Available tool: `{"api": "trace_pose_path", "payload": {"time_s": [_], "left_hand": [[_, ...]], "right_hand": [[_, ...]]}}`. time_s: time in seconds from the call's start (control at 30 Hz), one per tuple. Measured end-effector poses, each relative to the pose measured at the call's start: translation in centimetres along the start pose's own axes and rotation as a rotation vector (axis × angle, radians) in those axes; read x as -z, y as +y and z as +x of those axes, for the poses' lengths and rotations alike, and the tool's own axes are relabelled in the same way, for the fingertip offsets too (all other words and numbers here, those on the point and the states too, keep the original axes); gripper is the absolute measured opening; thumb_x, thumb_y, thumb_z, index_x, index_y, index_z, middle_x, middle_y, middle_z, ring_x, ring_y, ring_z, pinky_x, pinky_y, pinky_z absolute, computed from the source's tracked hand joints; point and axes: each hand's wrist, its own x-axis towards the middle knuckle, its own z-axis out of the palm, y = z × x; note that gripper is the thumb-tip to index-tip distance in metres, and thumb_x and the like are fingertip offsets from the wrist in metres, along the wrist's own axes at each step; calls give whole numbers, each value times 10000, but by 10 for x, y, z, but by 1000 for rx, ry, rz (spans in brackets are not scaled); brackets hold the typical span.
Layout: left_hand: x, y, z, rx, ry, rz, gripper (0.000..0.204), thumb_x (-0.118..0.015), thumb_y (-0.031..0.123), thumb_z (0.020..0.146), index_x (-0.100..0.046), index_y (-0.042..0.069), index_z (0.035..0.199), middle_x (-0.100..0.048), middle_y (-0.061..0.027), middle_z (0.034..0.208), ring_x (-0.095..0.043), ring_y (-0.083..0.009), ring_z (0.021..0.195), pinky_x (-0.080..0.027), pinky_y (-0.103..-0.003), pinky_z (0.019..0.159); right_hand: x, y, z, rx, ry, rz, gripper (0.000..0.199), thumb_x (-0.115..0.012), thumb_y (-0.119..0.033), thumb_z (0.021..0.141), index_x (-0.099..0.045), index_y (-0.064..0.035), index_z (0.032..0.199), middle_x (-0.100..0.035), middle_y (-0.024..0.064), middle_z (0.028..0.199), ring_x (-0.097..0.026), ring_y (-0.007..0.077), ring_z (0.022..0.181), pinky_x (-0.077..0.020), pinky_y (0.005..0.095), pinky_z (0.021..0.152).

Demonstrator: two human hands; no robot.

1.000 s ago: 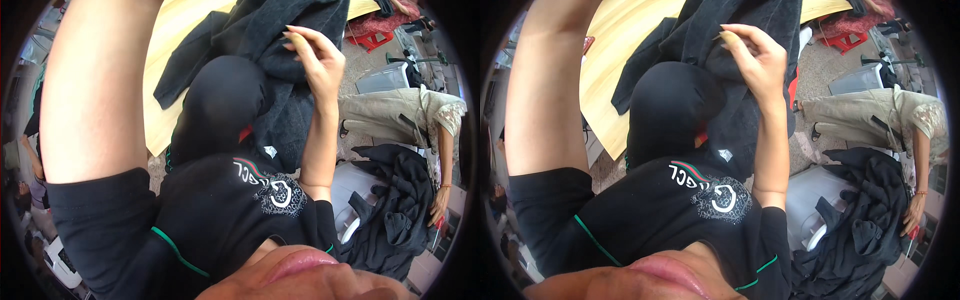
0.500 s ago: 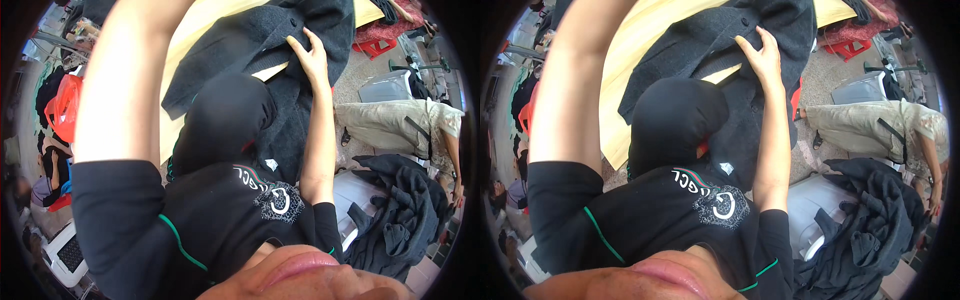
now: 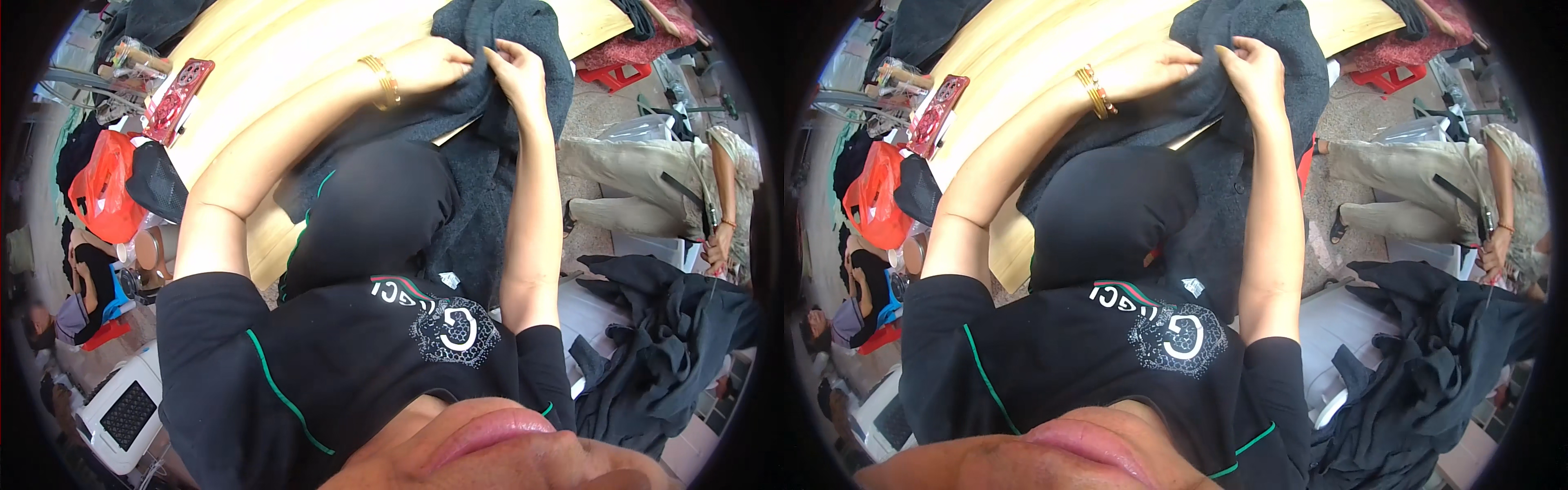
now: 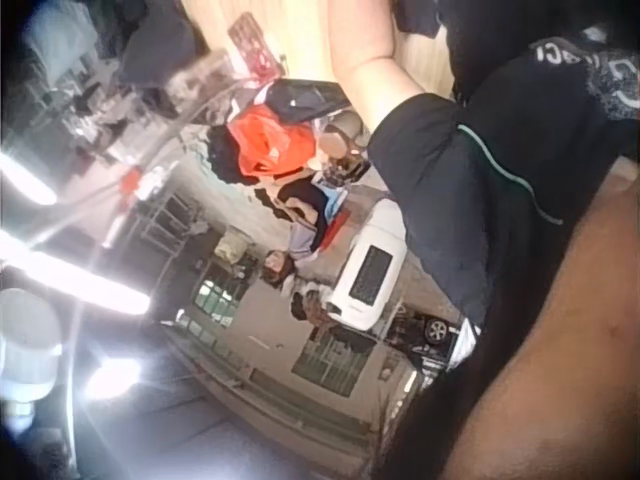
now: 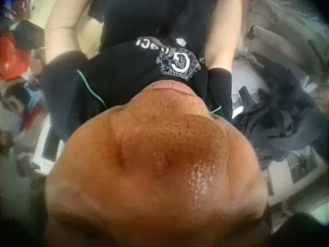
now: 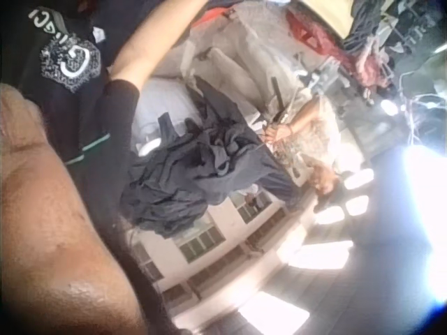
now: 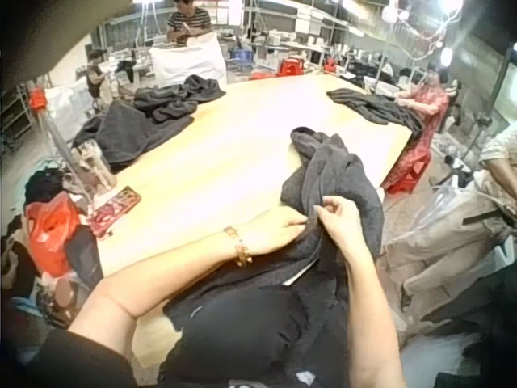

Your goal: Inspecting and buttoning grey sweaters in a garment workshop.

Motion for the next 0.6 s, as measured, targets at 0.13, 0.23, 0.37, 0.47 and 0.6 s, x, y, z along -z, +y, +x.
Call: {"api": "trace_pose_path", "payload": {"time_s": [0.13, 0.23, 0.37, 0.47, 0.6], "left_hand": [[13, -9, 17, 83, -1, -168, 366, -623, 203, 965, -638, 23, 1283, -711, -114, 1140, -649, -200, 1093, -490, -316, 968], [29, -24, 53, 282, 145, -135, 221, -665, 121, 929, -682, 13, 1120, -726, -79, 916, -706, -182, 827, -588, -317, 722], [5, -25, 76, 241, -20, 287, 575, -676, 348, 760, -659, 31, 1241, -697, -223, 1110, -679, -344, 1045, -528, -403, 933], [-18, -22, 72, 237, 128, 509, 449, -641, 321, 824, -665, 85, 1206, -686, -241, 1101, -668, -360, 1012, -518, -427, 923], [-15, -40, 71, 172, 239, 287, 397, -646, 277, 896, -638, 15, 1194, -706, -174, 1008, -671, -273, 1000, -514, -397, 859]], "right_hand": [[9, 25, -15, -186, 49, 481, 336, -744, -123, 890, -679, 63, 1162, -693, 33, 882, -604, 55, 704, -481, 181, 584], [13, 35, -23, -293, 44, 759, 253, -726, -95, 906, -692, 42, 1115, -657, -1, 826, -570, 40, 653, -483, 169, 580], [15, 35, -28, -404, 82, 983, 204, -699, -138, 933, -655, -28, 1099, -684, 21, 918, -641, 102, 764, -552, 271, 669], [29, 34, -35, -243, 91, 1164, 203, -629, -145, 977, -590, -70, 1161, -683, 50, 1010, -680, 169, 841, -565, 310, 681], [74, 36, -40, -156, 71, 1057, 153, -645, -211, 970, -592, -156, 1103, -688, -2, 956, -671, 137, 748, -548, 296, 570]]}}
